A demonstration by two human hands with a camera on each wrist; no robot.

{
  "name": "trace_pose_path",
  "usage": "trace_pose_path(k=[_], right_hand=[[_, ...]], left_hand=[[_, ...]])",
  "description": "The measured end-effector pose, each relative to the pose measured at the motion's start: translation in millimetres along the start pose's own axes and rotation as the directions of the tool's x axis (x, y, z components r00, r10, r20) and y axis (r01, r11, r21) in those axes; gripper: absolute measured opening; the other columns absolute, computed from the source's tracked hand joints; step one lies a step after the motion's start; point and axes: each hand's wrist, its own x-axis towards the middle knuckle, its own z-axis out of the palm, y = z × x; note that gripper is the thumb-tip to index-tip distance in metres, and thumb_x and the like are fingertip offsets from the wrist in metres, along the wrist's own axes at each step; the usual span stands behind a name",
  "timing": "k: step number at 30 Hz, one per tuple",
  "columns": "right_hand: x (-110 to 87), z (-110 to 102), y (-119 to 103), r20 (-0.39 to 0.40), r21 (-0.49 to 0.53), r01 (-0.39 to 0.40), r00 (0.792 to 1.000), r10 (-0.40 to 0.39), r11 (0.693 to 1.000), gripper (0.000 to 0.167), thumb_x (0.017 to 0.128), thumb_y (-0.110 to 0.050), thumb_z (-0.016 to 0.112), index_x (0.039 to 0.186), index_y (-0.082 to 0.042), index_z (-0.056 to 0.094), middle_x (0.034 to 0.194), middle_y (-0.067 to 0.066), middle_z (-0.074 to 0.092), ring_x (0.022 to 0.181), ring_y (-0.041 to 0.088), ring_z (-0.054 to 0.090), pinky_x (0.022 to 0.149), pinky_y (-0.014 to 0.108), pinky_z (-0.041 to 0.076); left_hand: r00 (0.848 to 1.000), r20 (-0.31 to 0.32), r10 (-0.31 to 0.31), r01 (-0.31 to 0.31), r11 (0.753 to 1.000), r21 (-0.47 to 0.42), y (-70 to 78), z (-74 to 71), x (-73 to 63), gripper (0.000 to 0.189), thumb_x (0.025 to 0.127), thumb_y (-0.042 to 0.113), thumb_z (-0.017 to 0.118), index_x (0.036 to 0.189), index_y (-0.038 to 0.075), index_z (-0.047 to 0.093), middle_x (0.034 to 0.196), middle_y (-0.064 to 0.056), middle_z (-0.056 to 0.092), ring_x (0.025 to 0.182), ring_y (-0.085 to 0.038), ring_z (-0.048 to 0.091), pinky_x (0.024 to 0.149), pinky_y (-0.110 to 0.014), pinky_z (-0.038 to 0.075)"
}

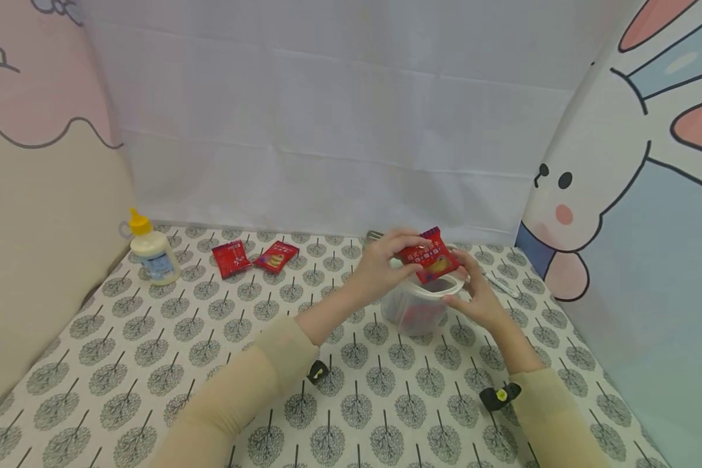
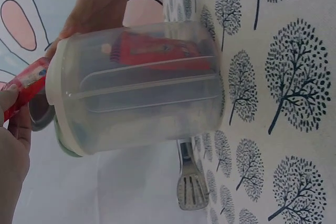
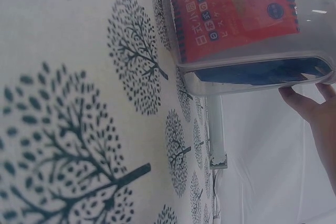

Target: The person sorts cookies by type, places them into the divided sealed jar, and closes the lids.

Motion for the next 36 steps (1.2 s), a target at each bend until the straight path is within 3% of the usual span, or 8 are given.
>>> trace_pose_path(k=[8, 12, 18, 21, 25, 30, 33, 36], right_hand=[[-1.2, 0.0, 0.1, 0.006, -0.030, 0.019, 1.000, -0.019, 0.999, 0.088, 0.073, 0.015, 0.067, 0.144, -0.001, 0.017, 0.141, 0.025, 0.028, 0.124, -0.007, 0.031, 0.097, 0.067, 0.036], [-1.4, -0.6, 1.0, 0.004, -0.017, 0.056, 0.998, -0.056, 0.998, 0.088, 0.073, 0.013, 0.068, 0.143, 0.000, 0.018, 0.138, 0.011, 0.033, 0.122, -0.008, 0.034, 0.096, 0.067, 0.036], [-2.2, -0.9, 2.1, 0.003, 0.001, 0.071, 0.997, -0.071, 0.997, 0.087, 0.074, 0.010, 0.069, 0.143, -0.001, 0.017, 0.135, -0.013, 0.031, 0.123, -0.005, 0.034, 0.097, 0.069, 0.033], [-2.7, -0.7, 2.5, 0.000, -0.010, 0.067, 0.998, -0.067, 0.998, 0.087, 0.074, 0.011, 0.069, 0.144, -0.001, 0.018, 0.133, -0.016, 0.032, 0.123, -0.005, 0.035, 0.104, 0.044, 0.040], [-2.2, -0.1, 1.7, -0.002, -0.010, 0.068, 0.998, -0.069, 0.998, 0.087, 0.073, 0.013, 0.068, 0.143, 0.000, 0.019, 0.131, -0.016, 0.034, 0.121, -0.003, 0.037, 0.097, 0.013, 0.035], [-1.0, -0.4, 1.4, 0.005, -0.008, 0.078, 0.997, -0.078, 0.997, 0.086, 0.073, 0.013, 0.068, 0.142, 0.001, 0.018, 0.135, -0.020, 0.031, 0.123, -0.004, 0.035, 0.102, 0.049, 0.040], [-0.7, -0.8, 2.7, 0.002, -0.005, 0.082, 0.997, -0.082, 0.997, 0.086, 0.073, 0.013, 0.068, 0.142, 0.001, 0.018, 0.136, -0.022, 0.029, 0.124, -0.006, 0.033, 0.097, 0.068, 0.033], [-1.2, -0.7, 4.2, -0.002, -0.001, 0.080, 0.997, -0.080, 0.997, 0.086, 0.072, 0.013, 0.067, 0.142, 0.001, 0.018, 0.136, -0.024, 0.028, 0.124, -0.007, 0.032, 0.096, 0.071, 0.031]], left_hand=[[0.992, 0.122, 0.015, -0.037, 0.982, 0.186, -12.6, 5.0, -11.1, 0.048, 0.074, 0.022, 0.079, 0.118, 0.012, 0.064, 0.125, -0.004, 0.060, 0.117, -0.017, 0.053, 0.104, -0.025, 0.040], [0.982, 0.186, 0.031, -0.080, 0.961, 0.266, -15.5, 6.5, -11.4, 0.058, 0.067, 0.033, 0.083, 0.118, 0.013, 0.064, 0.125, -0.002, 0.061, 0.118, -0.016, 0.050, 0.107, -0.028, 0.036], [0.951, 0.305, 0.043, -0.173, 0.893, 0.415, -12.6, 10.5, -10.6, 0.061, 0.069, 0.044, 0.078, 0.121, 0.015, 0.063, 0.126, 0.001, 0.060, 0.120, -0.016, 0.048, 0.111, -0.035, 0.030], [0.928, 0.373, -0.011, -0.178, 0.866, 0.468, -10.3, 13.3, -13.2, 0.062, 0.071, 0.047, 0.075, 0.124, 0.018, 0.060, 0.130, 0.003, 0.057, 0.125, -0.017, 0.045, 0.112, -0.041, 0.029], [0.905, 0.424, -0.037, -0.221, 0.812, 0.541, -13.0, 16.1, -18.5, 0.065, 0.071, 0.052, 0.073, 0.127, 0.022, 0.058, 0.132, 0.007, 0.056, 0.128, -0.015, 0.040, 0.112, -0.041, 0.026], [0.894, 0.449, 0.007, -0.289, 0.773, 0.564, -16.1, 15.3, -23.4, 0.066, 0.072, 0.049, 0.075, 0.129, 0.022, 0.056, 0.132, 0.010, 0.056, 0.129, -0.015, 0.040, 0.112, -0.037, 0.024], [0.891, 0.452, 0.036, -0.301, 0.792, 0.531, -15.7, 12.1, -23.7, 0.064, 0.074, 0.043, 0.075, 0.130, 0.022, 0.055, 0.134, 0.007, 0.054, 0.130, -0.015, 0.040, 0.114, -0.036, 0.023], [0.889, 0.454, 0.063, -0.300, 0.829, 0.471, -15.0, 6.4, -24.2, 0.062, 0.076, 0.039, 0.074, 0.131, 0.019, 0.054, 0.137, 0.003, 0.052, 0.131, -0.016, 0.040, 0.116, -0.035, 0.022]])
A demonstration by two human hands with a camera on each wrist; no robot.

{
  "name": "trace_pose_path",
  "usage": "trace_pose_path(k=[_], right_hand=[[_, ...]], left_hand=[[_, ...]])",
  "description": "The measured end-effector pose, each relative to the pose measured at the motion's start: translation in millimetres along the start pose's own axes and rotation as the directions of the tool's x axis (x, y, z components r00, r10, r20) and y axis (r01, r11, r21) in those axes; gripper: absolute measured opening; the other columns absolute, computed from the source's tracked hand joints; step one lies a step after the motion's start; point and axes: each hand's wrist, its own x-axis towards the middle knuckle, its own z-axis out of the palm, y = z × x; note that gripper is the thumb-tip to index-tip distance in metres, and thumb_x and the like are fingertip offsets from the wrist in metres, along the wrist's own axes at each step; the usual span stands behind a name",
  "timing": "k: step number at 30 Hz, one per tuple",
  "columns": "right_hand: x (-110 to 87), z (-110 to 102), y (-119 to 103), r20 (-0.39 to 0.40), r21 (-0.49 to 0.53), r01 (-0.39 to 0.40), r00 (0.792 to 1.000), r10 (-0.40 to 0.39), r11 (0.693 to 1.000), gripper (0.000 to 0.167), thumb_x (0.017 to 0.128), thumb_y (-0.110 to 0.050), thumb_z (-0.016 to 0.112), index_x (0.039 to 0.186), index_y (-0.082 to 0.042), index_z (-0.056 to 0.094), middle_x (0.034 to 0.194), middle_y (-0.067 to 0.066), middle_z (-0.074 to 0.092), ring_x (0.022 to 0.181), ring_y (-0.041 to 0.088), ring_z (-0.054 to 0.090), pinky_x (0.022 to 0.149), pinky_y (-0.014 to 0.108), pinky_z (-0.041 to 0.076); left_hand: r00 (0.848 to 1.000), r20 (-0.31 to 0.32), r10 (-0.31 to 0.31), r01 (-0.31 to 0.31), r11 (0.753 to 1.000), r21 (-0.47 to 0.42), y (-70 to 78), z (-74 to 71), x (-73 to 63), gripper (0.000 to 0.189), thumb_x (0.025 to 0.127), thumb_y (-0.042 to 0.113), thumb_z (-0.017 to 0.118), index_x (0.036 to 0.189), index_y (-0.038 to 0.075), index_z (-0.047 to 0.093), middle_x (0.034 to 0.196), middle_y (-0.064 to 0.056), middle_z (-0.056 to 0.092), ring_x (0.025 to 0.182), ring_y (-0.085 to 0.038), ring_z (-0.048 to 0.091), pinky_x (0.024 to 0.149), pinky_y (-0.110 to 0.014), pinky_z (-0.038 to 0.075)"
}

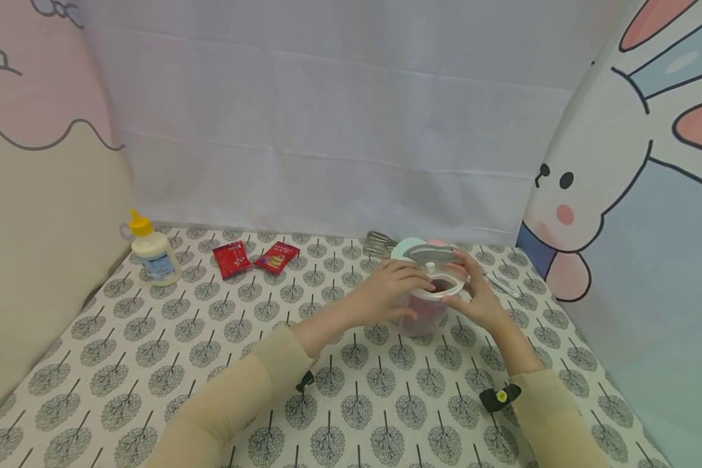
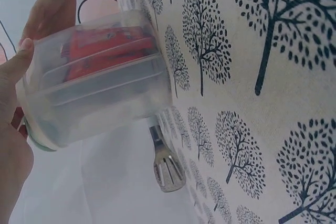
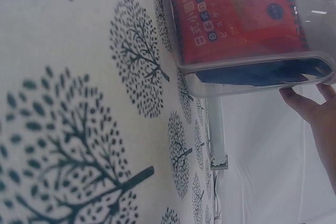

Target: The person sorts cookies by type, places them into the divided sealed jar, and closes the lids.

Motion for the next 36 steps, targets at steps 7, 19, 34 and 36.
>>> trace_pose_path(k=[7, 19, 34, 36], right_hand=[[-1.2, 0.5, -0.5, -0.003, 0.013, 0.004, 1.000, -0.004, 1.000, 0.087, 0.074, 0.008, 0.070, 0.143, 0.000, 0.019, 0.134, -0.020, 0.031, 0.123, -0.004, 0.033, 0.097, 0.072, 0.030], [-1.4, 0.5, -2.6, -0.005, -0.003, -0.009, 1.000, 0.009, 1.000, 0.088, 0.072, 0.010, 0.070, 0.143, 0.000, 0.018, 0.133, -0.004, 0.037, 0.122, -0.001, 0.036, 0.104, 0.038, 0.039], [-1.3, 0.9, -3.9, 0.003, 0.009, -0.005, 1.000, 0.005, 1.000, 0.089, 0.071, 0.010, 0.069, 0.142, 0.001, 0.017, 0.131, -0.011, 0.033, 0.120, -0.002, 0.035, 0.097, 0.071, 0.030], [-0.9, 0.7, -4.6, 0.002, 0.003, -0.009, 1.000, 0.009, 1.000, 0.088, 0.072, 0.010, 0.069, 0.142, 0.001, 0.017, 0.132, -0.012, 0.032, 0.121, -0.003, 0.034, 0.097, 0.071, 0.030]], left_hand=[[0.997, -0.004, -0.074, 0.072, 0.981, -0.180, -10.9, -20.6, -16.5, 0.068, 0.076, 0.035, 0.076, 0.136, 0.018, 0.048, 0.142, 0.002, 0.046, 0.134, -0.015, 0.036, 0.116, -0.038, 0.021], [0.961, 0.045, -0.274, 0.277, 0.930, -0.243, -67.3, -51.1, -76.3, 0.082, 0.073, 0.030, 0.080, 0.144, 0.021, 0.039, 0.150, 0.001, 0.036, 0.142, -0.024, 0.022, 0.116, -0.051, 0.015], [0.821, 0.111, -0.561, 0.571, 0.809, -0.139, -160.4, -46.7, -148.5, 0.085, 0.076, 0.023, 0.079, 0.147, 0.019, 0.032, 0.151, -0.010, 0.032, 0.135, -0.037, 0.031, 0.112, -0.058, 0.022], [0.802, 0.120, -0.586, 0.598, 0.790, -0.136, -169.7, -44.5, -153.8, 0.084, 0.076, 0.023, 0.079, 0.147, 0.018, 0.032, 0.150, -0.012, 0.033, 0.134, -0.039, 0.032, 0.110, -0.059, 0.024]])
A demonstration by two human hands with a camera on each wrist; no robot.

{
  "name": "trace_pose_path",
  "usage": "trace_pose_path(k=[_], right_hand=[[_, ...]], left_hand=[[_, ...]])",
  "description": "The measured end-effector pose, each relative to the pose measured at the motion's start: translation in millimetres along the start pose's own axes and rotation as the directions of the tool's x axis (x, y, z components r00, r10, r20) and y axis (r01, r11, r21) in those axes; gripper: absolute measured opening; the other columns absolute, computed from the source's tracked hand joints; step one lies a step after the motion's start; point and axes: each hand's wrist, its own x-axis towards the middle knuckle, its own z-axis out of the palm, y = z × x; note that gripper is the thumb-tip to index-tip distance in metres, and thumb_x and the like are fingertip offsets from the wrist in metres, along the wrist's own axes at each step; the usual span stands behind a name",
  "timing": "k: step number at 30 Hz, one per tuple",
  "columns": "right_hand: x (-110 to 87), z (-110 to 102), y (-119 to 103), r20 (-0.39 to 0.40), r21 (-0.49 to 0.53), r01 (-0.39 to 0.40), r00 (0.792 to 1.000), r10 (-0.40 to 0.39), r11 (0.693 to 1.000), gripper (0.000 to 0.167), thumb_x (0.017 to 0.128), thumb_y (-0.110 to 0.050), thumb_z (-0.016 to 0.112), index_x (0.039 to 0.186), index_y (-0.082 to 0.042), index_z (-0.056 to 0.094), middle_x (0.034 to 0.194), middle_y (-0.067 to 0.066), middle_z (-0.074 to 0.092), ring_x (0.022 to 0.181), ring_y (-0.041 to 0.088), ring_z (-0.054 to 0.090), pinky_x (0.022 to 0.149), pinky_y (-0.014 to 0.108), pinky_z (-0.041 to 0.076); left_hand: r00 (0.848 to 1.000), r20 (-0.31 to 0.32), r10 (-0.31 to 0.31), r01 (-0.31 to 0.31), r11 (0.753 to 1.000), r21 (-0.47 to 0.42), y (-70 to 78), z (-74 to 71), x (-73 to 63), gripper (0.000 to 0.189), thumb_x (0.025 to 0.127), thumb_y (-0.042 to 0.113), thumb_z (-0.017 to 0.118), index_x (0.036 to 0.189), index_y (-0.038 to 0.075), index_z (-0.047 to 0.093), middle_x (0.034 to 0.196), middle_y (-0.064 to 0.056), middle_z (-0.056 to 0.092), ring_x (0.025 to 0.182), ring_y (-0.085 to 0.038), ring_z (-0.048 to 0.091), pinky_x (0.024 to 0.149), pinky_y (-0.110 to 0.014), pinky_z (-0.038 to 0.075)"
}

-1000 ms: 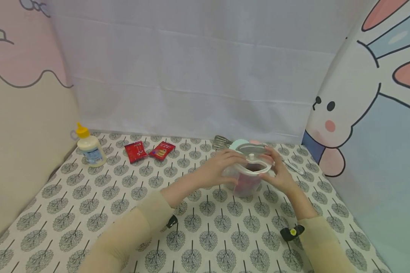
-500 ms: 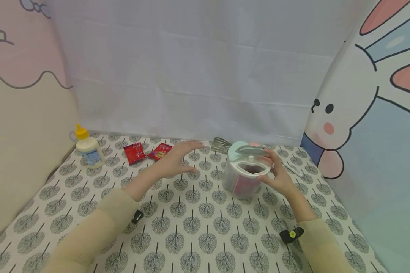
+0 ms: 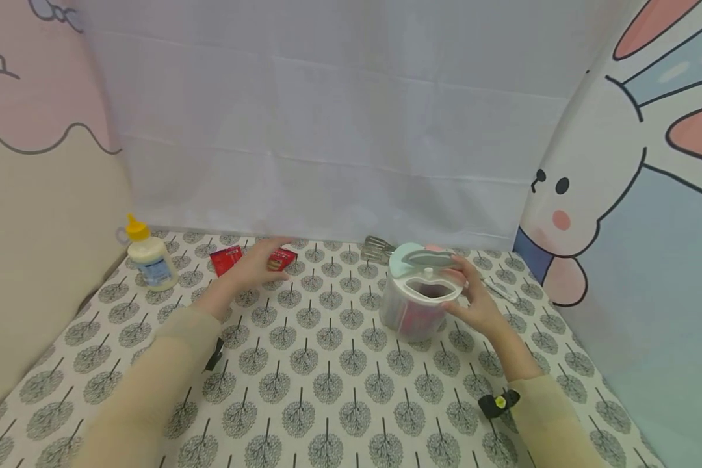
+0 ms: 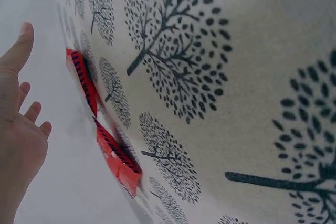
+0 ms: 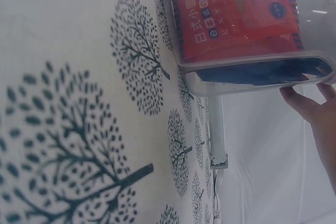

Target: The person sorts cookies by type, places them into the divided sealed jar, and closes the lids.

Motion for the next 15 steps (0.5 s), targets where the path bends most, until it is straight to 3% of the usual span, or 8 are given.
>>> trace_pose_path(k=[2, 7, 11, 15], right_hand=[[-0.3, -0.1, -0.3, -0.007, -0.007, -0.004, 1.000, 0.004, 1.000, 0.088, 0.071, 0.010, 0.069, 0.142, 0.001, 0.018, 0.133, -0.008, 0.034, 0.121, -0.004, 0.035, 0.097, 0.071, 0.031], [0.0, 0.8, -0.4, -0.005, -0.026, -0.005, 1.000, 0.005, 1.000, 0.089, 0.072, 0.011, 0.070, 0.143, 0.000, 0.018, 0.129, 0.022, 0.043, 0.121, -0.004, 0.037, 0.099, 0.066, 0.033], [0.6, 0.8, 0.3, -0.006, -0.050, 0.004, 1.000, -0.004, 0.999, 0.089, 0.071, 0.010, 0.071, 0.142, 0.000, 0.019, 0.127, 0.027, 0.043, 0.121, -0.004, 0.038, 0.104, 0.037, 0.038], [0.6, 0.3, 1.5, -0.006, -0.039, 0.018, 1.000, -0.018, 0.999, 0.089, 0.070, 0.011, 0.071, 0.142, 0.001, 0.019, 0.126, 0.027, 0.044, 0.120, -0.004, 0.038, 0.099, 0.013, 0.033]], left_hand=[[0.999, 0.011, -0.031, 0.031, 0.999, 0.015, -10.8, 2.2, 2.2, 0.084, 0.078, 0.024, 0.078, 0.147, 0.016, 0.032, 0.150, -0.015, 0.032, 0.134, -0.040, 0.031, 0.110, -0.060, 0.024], [0.991, 0.068, -0.118, 0.114, 0.992, 0.062, -30.9, 6.9, 4.9, 0.084, 0.080, 0.030, 0.076, 0.147, 0.012, 0.029, 0.151, -0.021, 0.026, 0.138, -0.043, 0.022, 0.111, -0.062, 0.019], [0.981, 0.105, -0.163, 0.159, 0.986, 0.047, -37.0, 9.3, 6.9, 0.086, 0.080, 0.032, 0.075, 0.149, 0.011, 0.026, 0.152, -0.024, 0.021, 0.138, -0.046, 0.020, 0.110, -0.063, 0.019], [0.974, 0.125, -0.191, 0.187, 0.981, 0.044, -37.6, 11.4, 9.7, 0.089, 0.079, 0.030, 0.076, 0.149, 0.011, 0.025, 0.153, -0.024, 0.017, 0.137, -0.048, 0.017, 0.108, -0.065, 0.019]])
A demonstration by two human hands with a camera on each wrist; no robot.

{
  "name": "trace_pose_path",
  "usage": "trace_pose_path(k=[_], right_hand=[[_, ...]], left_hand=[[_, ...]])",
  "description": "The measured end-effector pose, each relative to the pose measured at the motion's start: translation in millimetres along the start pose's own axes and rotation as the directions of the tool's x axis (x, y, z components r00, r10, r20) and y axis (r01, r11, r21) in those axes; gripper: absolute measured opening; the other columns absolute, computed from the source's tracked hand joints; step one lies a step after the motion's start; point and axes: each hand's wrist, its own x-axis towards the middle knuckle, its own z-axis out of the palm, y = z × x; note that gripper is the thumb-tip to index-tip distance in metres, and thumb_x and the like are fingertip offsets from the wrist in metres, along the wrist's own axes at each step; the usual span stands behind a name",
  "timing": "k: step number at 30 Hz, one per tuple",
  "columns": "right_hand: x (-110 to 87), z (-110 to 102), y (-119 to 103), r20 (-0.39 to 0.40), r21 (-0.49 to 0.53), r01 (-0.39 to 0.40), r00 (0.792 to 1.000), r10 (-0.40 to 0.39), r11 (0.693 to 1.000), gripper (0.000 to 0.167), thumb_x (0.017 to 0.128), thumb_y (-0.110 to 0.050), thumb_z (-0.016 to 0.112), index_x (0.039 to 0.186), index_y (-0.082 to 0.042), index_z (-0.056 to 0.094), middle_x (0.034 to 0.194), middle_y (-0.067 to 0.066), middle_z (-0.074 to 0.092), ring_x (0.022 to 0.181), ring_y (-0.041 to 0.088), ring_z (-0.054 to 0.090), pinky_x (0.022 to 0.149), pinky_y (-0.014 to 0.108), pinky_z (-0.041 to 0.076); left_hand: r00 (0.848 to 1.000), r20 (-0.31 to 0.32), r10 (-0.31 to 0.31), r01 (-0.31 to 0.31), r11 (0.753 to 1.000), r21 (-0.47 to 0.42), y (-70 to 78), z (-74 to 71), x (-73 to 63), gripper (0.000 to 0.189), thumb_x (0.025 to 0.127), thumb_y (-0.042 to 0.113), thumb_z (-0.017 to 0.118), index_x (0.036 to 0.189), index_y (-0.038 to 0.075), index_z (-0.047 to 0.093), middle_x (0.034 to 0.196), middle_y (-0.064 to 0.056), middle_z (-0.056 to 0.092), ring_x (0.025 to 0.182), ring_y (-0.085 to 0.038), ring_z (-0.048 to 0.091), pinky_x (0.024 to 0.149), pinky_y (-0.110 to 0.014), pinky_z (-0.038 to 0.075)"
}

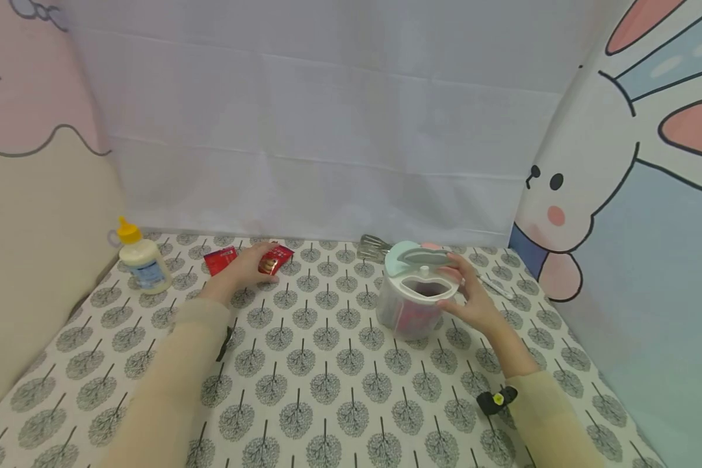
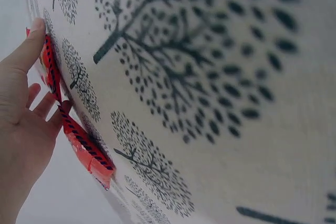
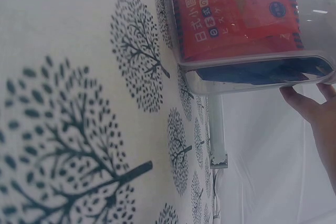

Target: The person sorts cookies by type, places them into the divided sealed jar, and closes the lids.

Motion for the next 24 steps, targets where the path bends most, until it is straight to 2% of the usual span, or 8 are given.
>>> trace_pose_path(k=[4, 8, 12, 14, 16, 20, 22, 24], right_hand=[[1.1, 1.1, -0.1, 0.006, 0.008, -0.002, 1.000, 0.002, 1.000, 0.090, 0.069, 0.011, 0.071, 0.142, 0.001, 0.019, 0.127, 0.030, 0.042, 0.120, -0.004, 0.038, 0.097, 0.012, 0.034], [1.4, 1.5, 0.3, 0.000, 0.001, -0.004, 1.000, 0.004, 1.000, 0.090, 0.069, 0.011, 0.071, 0.142, 0.001, 0.019, 0.128, 0.029, 0.042, 0.120, -0.005, 0.039, 0.098, 0.013, 0.034], [1.6, 1.4, 0.8, -0.001, 0.003, -0.003, 1.000, 0.003, 1.000, 0.090, 0.069, 0.011, 0.070, 0.142, 0.000, 0.019, 0.127, 0.029, 0.043, 0.120, -0.004, 0.039, 0.099, 0.015, 0.034], [1.5, 1.4, 1.0, 0.001, 0.003, -0.009, 1.000, 0.009, 1.000, 0.090, 0.070, 0.011, 0.070, 0.142, 0.000, 0.019, 0.127, 0.029, 0.043, 0.120, -0.004, 0.039, 0.101, 0.024, 0.037], [1.1, 1.1, 1.1, 0.003, 0.005, -0.020, 1.000, 0.020, 1.000, 0.089, 0.070, 0.011, 0.070, 0.142, 0.000, 0.019, 0.128, 0.028, 0.042, 0.120, -0.005, 0.038, 0.103, 0.038, 0.039], [0.1, 0.2, 0.4, 0.008, 0.020, -0.046, 0.999, 0.046, 0.999, 0.087, 0.073, 0.008, 0.070, 0.143, 0.000, 0.018, 0.131, 0.028, 0.038, 0.121, -0.007, 0.034, 0.100, 0.066, 0.032], [-0.1, -0.4, 0.0, 0.009, 0.024, -0.056, 0.998, 0.055, 0.998, 0.087, 0.074, 0.006, 0.071, 0.143, -0.001, 0.018, 0.134, 0.022, 0.037, 0.122, -0.008, 0.032, 0.100, 0.070, 0.029], [0.0, -0.8, -0.4, 0.010, 0.018, -0.053, 0.999, 0.053, 0.998, 0.087, 0.075, 0.005, 0.071, 0.143, -0.001, 0.018, 0.136, 0.011, 0.036, 0.122, -0.008, 0.032, 0.100, 0.069, 0.030]], left_hand=[[1.000, 0.005, -0.012, 0.012, 1.000, 0.007, 0.0, 0.8, 0.8, 0.086, 0.078, 0.026, 0.077, 0.148, 0.014, 0.028, 0.153, -0.024, 0.020, 0.136, -0.048, 0.019, 0.107, -0.067, 0.022], [0.999, 0.041, -0.033, 0.034, 0.999, -0.022, 5.8, 0.6, 0.9, 0.078, 0.078, 0.021, 0.077, 0.145, 0.017, 0.036, 0.145, -0.024, 0.034, 0.129, -0.046, 0.035, 0.101, -0.064, 0.033], [0.998, 0.056, -0.042, 0.045, 0.998, -0.054, 11.4, 0.2, -0.2, 0.071, 0.078, 0.020, 0.077, 0.140, 0.013, 0.044, 0.136, -0.024, 0.045, 0.119, -0.042, 0.046, 0.098, -0.059, 0.040], [0.997, 0.050, -0.053, 0.056, 0.996, -0.064, 13.4, -0.1, -1.2, 0.067, 0.079, 0.021, 0.076, 0.138, 0.011, 0.047, 0.135, -0.023, 0.047, 0.120, -0.041, 0.047, 0.100, -0.057, 0.039], [0.997, 0.039, -0.064, 0.067, 0.995, -0.072, 15.5, -0.6, -2.5, 0.061, 0.081, 0.021, 0.075, 0.135, 0.009, 0.050, 0.134, -0.023, 0.048, 0.118, -0.040, 0.048, 0.099, -0.056, 0.040], [0.995, 0.020, -0.100, 0.101, 0.990, -0.096, 20.9, -2.2, -5.1, 0.050, 0.082, 0.019, 0.073, 0.129, 0.010, 0.058, 0.122, -0.020, 0.055, 0.100, -0.031, 0.054, 0.084, -0.044, 0.050], [0.995, 0.023, -0.099, 0.101, 0.990, -0.102, 24.3, -3.6, -6.7, 0.046, 0.082, 0.018, 0.073, 0.126, 0.011, 0.060, 0.112, -0.016, 0.057, 0.087, -0.025, 0.055, 0.072, -0.035, 0.050], [0.995, 0.030, -0.095, 0.098, 0.989, -0.108, 27.6, -5.2, -8.4, 0.044, 0.082, 0.017, 0.073, 0.124, 0.011, 0.062, 0.106, -0.014, 0.058, 0.080, -0.021, 0.054, 0.067, -0.030, 0.047]])
